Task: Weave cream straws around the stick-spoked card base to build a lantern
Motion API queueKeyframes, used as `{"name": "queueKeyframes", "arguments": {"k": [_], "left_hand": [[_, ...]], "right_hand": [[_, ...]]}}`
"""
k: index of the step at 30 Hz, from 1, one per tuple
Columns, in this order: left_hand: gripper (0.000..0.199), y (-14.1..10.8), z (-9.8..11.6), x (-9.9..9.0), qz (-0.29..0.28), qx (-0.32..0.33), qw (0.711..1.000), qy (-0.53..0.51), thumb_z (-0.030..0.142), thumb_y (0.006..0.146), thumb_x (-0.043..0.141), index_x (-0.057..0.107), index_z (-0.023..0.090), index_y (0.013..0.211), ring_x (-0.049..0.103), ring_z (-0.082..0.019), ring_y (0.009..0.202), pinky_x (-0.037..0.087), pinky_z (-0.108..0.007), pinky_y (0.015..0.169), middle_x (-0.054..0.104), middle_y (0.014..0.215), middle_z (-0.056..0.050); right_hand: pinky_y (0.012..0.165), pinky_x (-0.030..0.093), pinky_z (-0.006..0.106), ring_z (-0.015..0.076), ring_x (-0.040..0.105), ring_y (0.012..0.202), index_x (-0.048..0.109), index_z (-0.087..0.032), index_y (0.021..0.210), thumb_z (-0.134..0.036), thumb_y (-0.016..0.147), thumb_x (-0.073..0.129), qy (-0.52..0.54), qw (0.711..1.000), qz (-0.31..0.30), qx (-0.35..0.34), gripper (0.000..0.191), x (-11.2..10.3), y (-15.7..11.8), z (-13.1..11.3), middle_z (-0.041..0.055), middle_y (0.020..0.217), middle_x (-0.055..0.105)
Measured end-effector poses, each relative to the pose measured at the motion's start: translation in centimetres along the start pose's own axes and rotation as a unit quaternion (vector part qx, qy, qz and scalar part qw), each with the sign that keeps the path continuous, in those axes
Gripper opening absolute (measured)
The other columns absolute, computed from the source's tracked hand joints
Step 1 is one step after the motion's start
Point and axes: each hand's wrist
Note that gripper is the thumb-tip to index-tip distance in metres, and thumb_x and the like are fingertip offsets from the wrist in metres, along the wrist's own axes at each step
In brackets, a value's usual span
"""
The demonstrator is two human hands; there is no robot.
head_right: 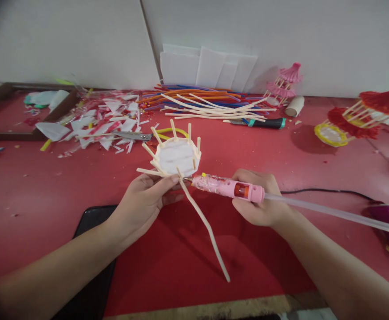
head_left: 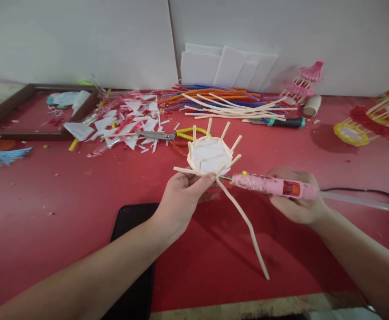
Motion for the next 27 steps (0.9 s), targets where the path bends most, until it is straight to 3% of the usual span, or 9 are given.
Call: {"name": "queueKeyframes", "arguments": {"k": [13, 27], "left_hand": [[0.010, 0.05, 0.11, 0.01, 0.004, -0.001, 1.000, -0.008, 0.025, 0.074, 0.081, 0.077, 0.021, 0.082, 0.068, -0.014, 0.081, 0.060, -0.022, 0.065, 0.075, 0.085, 0.000], [0.009, 0.29, -0.08, -0.11, 0.000, 0.008, 1.000, -0.013, 0.025, 0.077, 0.080, 0.077, 0.018, 0.081, 0.066, -0.012, 0.078, 0.061, -0.020, 0.062, 0.073, 0.083, -0.002]], "right_hand": [[0.047, 0.025, 0.028, 0.0095, 0.034, 0.048, 0.035, -0.023, 0.067, -0.010, 0.070, 0.052, -0.012, 1.000, 0.013, -0.009, 0.022, -0.26, 0.24, -0.17, -0.0054, 0.057, 0.038], [0.047, 0.029, 0.029, 0.0119, 0.040, 0.049, 0.042, -0.024, 0.066, -0.016, 0.071, 0.052, -0.027, 0.999, 0.020, 0.015, 0.014, -0.51, 0.08, 0.34, -0.0028, 0.057, 0.046]]}}
Point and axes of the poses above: each hand's wrist, its own y-axis towards the middle knuckle, its own x-axis out of the palm, z = x × y
